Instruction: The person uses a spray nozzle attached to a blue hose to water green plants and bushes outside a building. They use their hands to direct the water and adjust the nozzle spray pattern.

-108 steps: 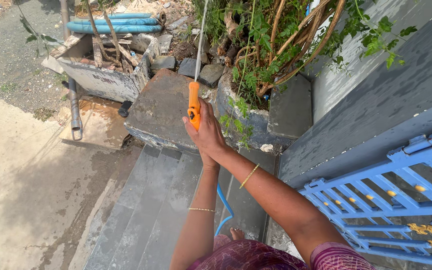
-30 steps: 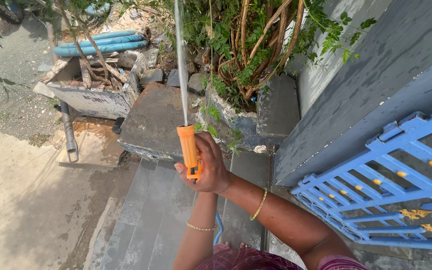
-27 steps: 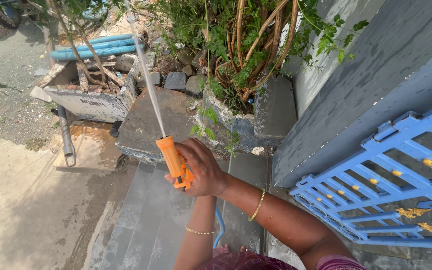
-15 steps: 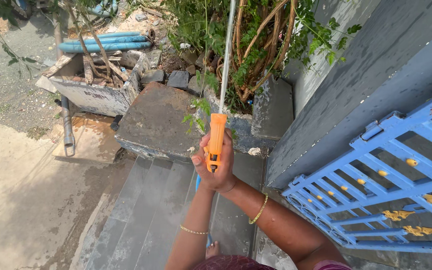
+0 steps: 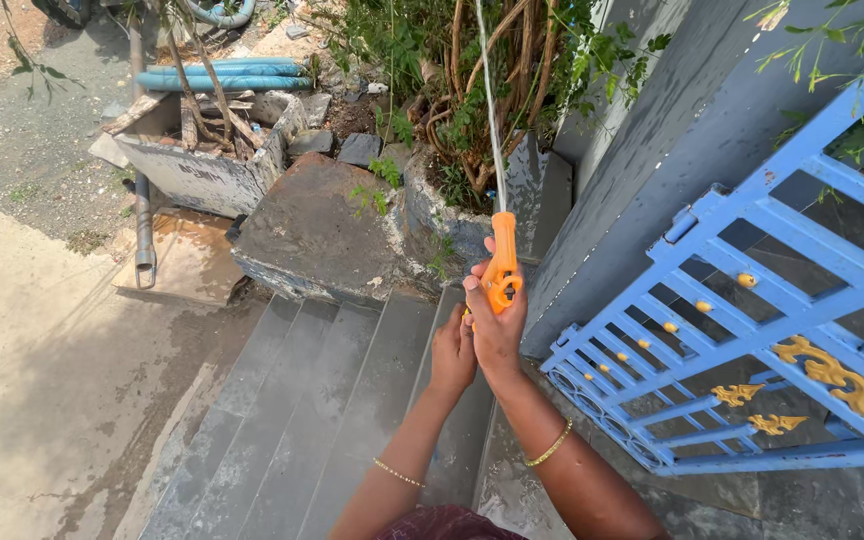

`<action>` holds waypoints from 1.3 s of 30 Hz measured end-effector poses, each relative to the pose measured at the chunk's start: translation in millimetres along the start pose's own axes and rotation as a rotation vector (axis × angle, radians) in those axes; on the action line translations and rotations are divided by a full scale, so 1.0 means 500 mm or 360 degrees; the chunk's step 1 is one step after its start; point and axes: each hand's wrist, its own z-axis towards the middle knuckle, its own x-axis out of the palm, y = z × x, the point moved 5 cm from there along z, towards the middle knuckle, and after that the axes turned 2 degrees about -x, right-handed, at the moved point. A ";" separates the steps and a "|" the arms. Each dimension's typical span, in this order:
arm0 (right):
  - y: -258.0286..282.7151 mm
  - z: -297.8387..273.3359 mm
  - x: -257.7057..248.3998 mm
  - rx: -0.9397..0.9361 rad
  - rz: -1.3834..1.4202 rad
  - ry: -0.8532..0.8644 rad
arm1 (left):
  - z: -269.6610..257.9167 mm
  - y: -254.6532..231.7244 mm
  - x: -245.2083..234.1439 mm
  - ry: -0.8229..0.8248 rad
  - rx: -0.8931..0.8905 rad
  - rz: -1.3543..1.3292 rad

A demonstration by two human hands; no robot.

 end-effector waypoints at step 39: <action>-0.124 -0.111 -0.255 0.0642 0.0239 -0.0473 | -0.158 0.134 0.097 0.0802 -0.0486 0.0042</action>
